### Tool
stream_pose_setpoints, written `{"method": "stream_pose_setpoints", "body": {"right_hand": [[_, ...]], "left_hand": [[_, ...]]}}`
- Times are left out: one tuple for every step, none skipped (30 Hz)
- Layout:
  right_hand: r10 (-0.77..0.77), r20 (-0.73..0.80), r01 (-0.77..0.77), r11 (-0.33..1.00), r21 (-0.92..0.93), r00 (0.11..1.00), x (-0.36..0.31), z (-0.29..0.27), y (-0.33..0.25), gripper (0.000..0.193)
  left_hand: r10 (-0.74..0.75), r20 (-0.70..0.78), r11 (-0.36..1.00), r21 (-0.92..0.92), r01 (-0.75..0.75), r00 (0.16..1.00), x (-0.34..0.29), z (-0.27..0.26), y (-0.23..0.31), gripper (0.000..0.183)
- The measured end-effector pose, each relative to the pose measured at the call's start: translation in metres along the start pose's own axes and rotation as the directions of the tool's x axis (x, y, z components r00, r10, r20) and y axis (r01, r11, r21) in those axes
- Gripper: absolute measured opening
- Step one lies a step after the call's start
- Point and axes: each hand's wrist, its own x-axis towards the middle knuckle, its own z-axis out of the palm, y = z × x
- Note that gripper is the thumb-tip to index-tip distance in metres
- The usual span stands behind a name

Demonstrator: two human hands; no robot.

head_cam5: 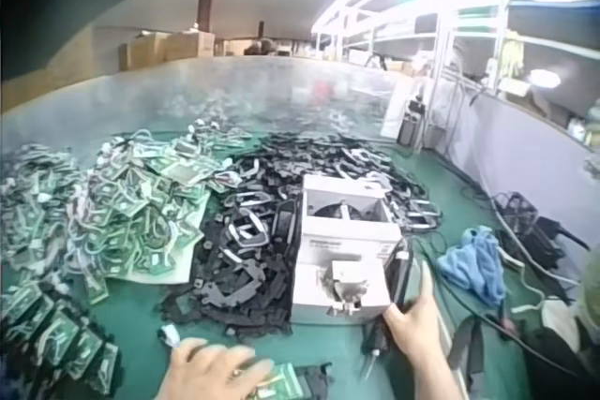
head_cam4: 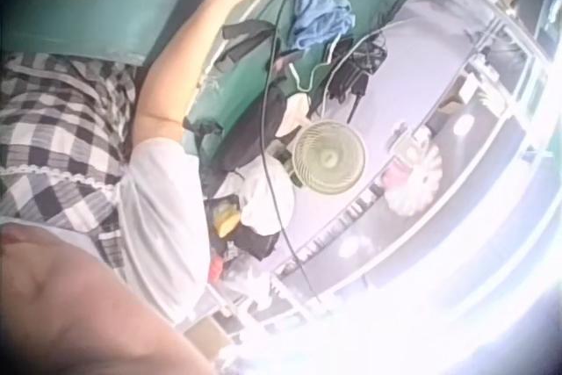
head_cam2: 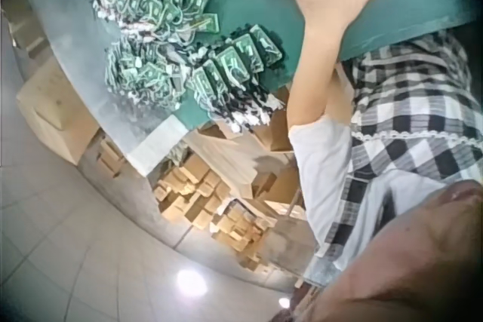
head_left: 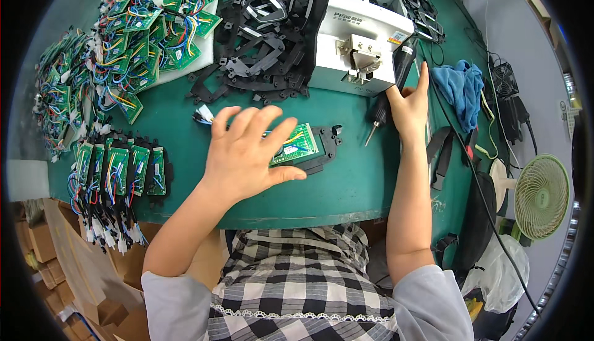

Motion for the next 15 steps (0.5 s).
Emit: {"method": "stream_pose_setpoints", "body": {"right_hand": [[0.030,-0.005,-0.028,0.962,0.272,1.000,-0.003,-0.002,0.002,0.084],[0.059,-0.003,-0.049,0.850,0.524,0.998,-0.005,-0.004,0.005,0.081],[0.081,0.011,-0.063,0.676,0.734,0.997,-0.008,-0.006,0.006,0.079],[0.053,0.011,-0.037,0.507,0.861,0.999,-0.007,-0.012,0.005,0.066],[-0.143,0.125,-0.072,0.329,0.941,0.982,-0.004,-0.024,0.001,0.053],[-0.113,0.074,-0.043,0.256,0.966,0.991,-0.005,-0.031,-0.013,0.050],[-0.082,0.031,-0.016,0.175,0.984,0.996,-0.007,-0.033,-0.030,0.046],[-0.073,-0.007,0.018,0.159,0.987,0.997,-0.008,-0.035,-0.048,0.049],[-0.138,-0.029,0.051,0.165,0.985,0.990,-0.006,-0.039,-0.053,0.052],[-0.202,-0.048,0.084,0.170,0.982,0.978,-0.003,-0.040,-0.056,0.056],[-0.267,-0.066,0.115,0.172,0.978,0.961,0.000,-0.041,-0.060,0.060],[-0.343,-0.070,0.133,0.164,0.977,0.937,0.004,-0.044,-0.062,0.067],[-0.417,-0.072,0.150,0.156,0.976,0.906,0.008,-0.046,-0.064,0.073],[-0.488,-0.074,0.165,0.146,0.976,0.870,0.012,-0.049,-0.068,0.079],[-0.483,-0.124,0.253,0.211,0.944,0.867,0.015,-0.049,-0.076,0.084]], "left_hand": [[-0.049,0.014,0.998,-0.029,0.049,0.999,0.000,-0.002,0.000,0.070],[-0.087,0.055,0.993,-0.070,0.091,0.995,-0.003,-0.001,-0.002,0.075],[-0.107,0.083,0.989,-0.094,0.114,0.991,-0.007,0.002,-0.002,0.073],[-0.125,0.111,0.984,-0.117,0.138,0.986,-0.011,0.007,-0.003,0.071],[-0.143,0.140,0.977,-0.139,0.162,0.980,-0.013,0.011,-0.004,0.068],[-0.112,0.146,0.982,-0.132,0.132,0.983,-0.010,0.013,-0.006,0.060],[-0.106,0.159,0.982,-0.140,0.129,0.981,-0.011,0.014,-0.006,0.058],[-0.100,0.173,0.981,-0.147,0.126,0.980,-0.010,0.014,-0.007,0.056],[-0.089,0.187,0.980,-0.158,0.120,0.978,-0.009,0.016,-0.007,0.054],[-0.091,0.177,0.977,-0.174,0.123,0.980,-0.009,0.016,-0.006,0.049],[-0.123,0.179,0.963,-0.215,0.160,0.976,-0.009,0.016,-0.004,0.047],[-0.153,0.183,0.946,-0.257,0.197,0.971,-0.008,0.015,-0.002,0.046],[-0.183,0.188,0.925,-0.299,0.234,0.965,-0.007,0.014,-0.002,0.044],[-0.203,0.215,0.900,-0.342,0.268,0.955,-0.006,0.012,-0.002,0.042],[-0.206,0.201,0.902,-0.340,0.265,0.958,-0.006,0.012,-0.002,0.042]]}}
